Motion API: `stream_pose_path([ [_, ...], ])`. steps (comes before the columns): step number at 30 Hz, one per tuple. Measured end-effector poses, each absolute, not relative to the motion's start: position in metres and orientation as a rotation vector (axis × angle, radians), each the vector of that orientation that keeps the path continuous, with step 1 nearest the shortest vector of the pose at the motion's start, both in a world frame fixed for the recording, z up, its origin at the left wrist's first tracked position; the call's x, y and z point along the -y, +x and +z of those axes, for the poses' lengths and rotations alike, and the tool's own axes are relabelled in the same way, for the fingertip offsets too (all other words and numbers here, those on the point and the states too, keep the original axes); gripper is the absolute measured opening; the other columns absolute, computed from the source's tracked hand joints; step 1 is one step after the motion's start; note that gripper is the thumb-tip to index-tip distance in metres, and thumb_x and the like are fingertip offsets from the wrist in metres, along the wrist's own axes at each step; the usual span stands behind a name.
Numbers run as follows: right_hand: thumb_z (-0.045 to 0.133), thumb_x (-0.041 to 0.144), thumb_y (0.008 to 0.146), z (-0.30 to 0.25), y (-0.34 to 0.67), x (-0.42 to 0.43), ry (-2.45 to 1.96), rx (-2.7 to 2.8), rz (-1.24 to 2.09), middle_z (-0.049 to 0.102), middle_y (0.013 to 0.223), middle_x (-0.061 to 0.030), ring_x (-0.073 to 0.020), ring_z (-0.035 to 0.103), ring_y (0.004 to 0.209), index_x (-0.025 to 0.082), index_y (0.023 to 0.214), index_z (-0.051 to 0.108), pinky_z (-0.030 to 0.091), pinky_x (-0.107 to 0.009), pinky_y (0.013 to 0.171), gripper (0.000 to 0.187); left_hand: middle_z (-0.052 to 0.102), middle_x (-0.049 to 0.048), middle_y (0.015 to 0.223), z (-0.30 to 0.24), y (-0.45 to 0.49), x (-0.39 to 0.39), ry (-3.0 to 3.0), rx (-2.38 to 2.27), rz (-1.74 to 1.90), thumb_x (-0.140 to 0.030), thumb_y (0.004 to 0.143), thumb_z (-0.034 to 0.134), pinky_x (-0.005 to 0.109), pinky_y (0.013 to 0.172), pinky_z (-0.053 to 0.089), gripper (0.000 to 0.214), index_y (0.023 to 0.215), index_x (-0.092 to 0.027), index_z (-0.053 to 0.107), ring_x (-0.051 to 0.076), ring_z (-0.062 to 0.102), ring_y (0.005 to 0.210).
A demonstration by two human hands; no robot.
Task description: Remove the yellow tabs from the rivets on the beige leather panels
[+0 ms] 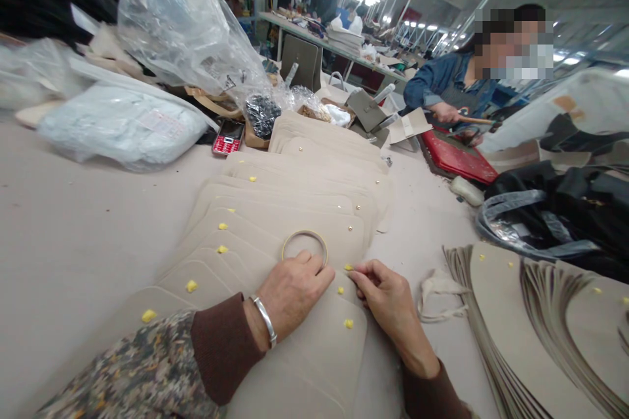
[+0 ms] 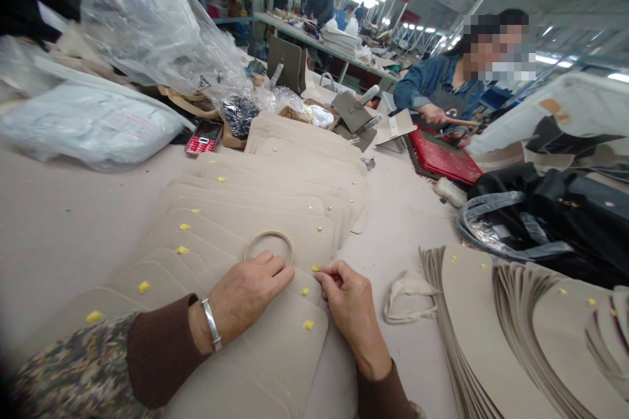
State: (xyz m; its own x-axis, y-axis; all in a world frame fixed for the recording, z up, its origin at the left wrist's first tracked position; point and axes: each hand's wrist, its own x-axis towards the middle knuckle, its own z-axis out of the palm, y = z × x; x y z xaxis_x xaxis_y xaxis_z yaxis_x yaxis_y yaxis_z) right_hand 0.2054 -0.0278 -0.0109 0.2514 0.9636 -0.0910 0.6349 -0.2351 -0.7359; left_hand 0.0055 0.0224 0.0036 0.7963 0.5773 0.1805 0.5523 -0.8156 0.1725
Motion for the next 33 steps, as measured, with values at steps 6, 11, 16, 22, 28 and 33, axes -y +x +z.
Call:
stream_pose_path([
  [6, 0.055, 0.033, 0.085, -0.006, 0.197, 0.025, -1.957, 1.612, 0.518, 0.073, 0.073, -0.0046, -0.0169, 0.063, 0.065, 0.019, 0.076, 0.072, 0.046, -0.026, 0.065, 0.023, 0.056, 0.0044, 0.08, 0.004, 0.005, -0.022, 2.859, -0.896, 0.334, -0.012, 0.093, 0.048, 0.031, 0.058, 0.043, 0.013, 0.082, -0.018, 0.053, 0.021, 0.051, 0.075],
  [11, 0.055, 0.032, 0.085, -0.006, 0.193, 0.018, -2.04, 1.645, 0.446, 0.068, 0.065, -0.001, -0.0146, 0.059, 0.059, 0.019, 0.072, 0.069, 0.042, -0.024, 0.061, 0.023, 0.056, 0.0039, 0.08, 0.003, 0.006, -0.023, 2.875, -0.885, 0.344, -0.012, 0.09, 0.053, 0.032, 0.059, 0.044, 0.009, 0.083, -0.018, 0.053, 0.022, 0.051, 0.074],
  [16, 0.055, 0.028, 0.081, 0.0, 0.193, 0.018, -2.032, 1.709, 0.501, 0.064, 0.062, 0.0013, -0.0136, 0.056, 0.057, 0.02, 0.074, 0.068, 0.039, -0.023, 0.058, 0.017, 0.057, 0.0038, 0.079, 0.003, 0.006, -0.024, 2.877, -0.888, 0.347, -0.013, 0.09, 0.052, 0.032, 0.059, 0.044, 0.01, 0.082, -0.018, 0.052, 0.022, 0.051, 0.073],
  [22, 0.053, 0.02, 0.074, 0.008, 0.194, 0.014, -2.098, 1.772, 0.574, 0.056, 0.052, 0.0041, -0.0116, 0.051, 0.051, 0.02, 0.064, 0.064, 0.033, -0.021, 0.052, 0.014, 0.057, 0.0026, 0.077, 0.005, 0.001, -0.025, 2.913, -0.852, 0.506, -0.012, 0.092, 0.048, 0.03, 0.059, 0.042, 0.013, 0.082, -0.019, 0.053, 0.02, 0.051, 0.069],
  [28, 0.055, 0.021, 0.078, 0.011, 0.209, 0.026, -1.876, 1.811, 1.018, 0.062, 0.058, 0.0028, -0.0116, 0.053, 0.055, 0.017, 0.067, 0.068, 0.036, -0.02, 0.052, 0.016, 0.057, -0.001, 0.067, 0.021, -0.012, -0.025, 2.776, -0.778, 0.81, -0.012, 0.094, 0.041, 0.024, 0.055, 0.042, 0.018, 0.094, -0.019, 0.057, 0.015, 0.054, 0.06],
  [33, 0.053, 0.028, 0.087, 0.018, 0.212, 0.038, -1.748, 1.616, 0.819, 0.069, 0.071, -0.0013, -0.014, 0.058, 0.062, 0.016, 0.082, 0.072, 0.043, -0.023, 0.057, 0.023, 0.07, 0.003, 0.089, 0.027, -0.015, -0.023, 2.634, -0.612, 1.012, -0.015, 0.097, 0.042, 0.021, 0.066, 0.052, 0.028, 0.125, -0.017, 0.048, 0.013, 0.066, 0.074],
])
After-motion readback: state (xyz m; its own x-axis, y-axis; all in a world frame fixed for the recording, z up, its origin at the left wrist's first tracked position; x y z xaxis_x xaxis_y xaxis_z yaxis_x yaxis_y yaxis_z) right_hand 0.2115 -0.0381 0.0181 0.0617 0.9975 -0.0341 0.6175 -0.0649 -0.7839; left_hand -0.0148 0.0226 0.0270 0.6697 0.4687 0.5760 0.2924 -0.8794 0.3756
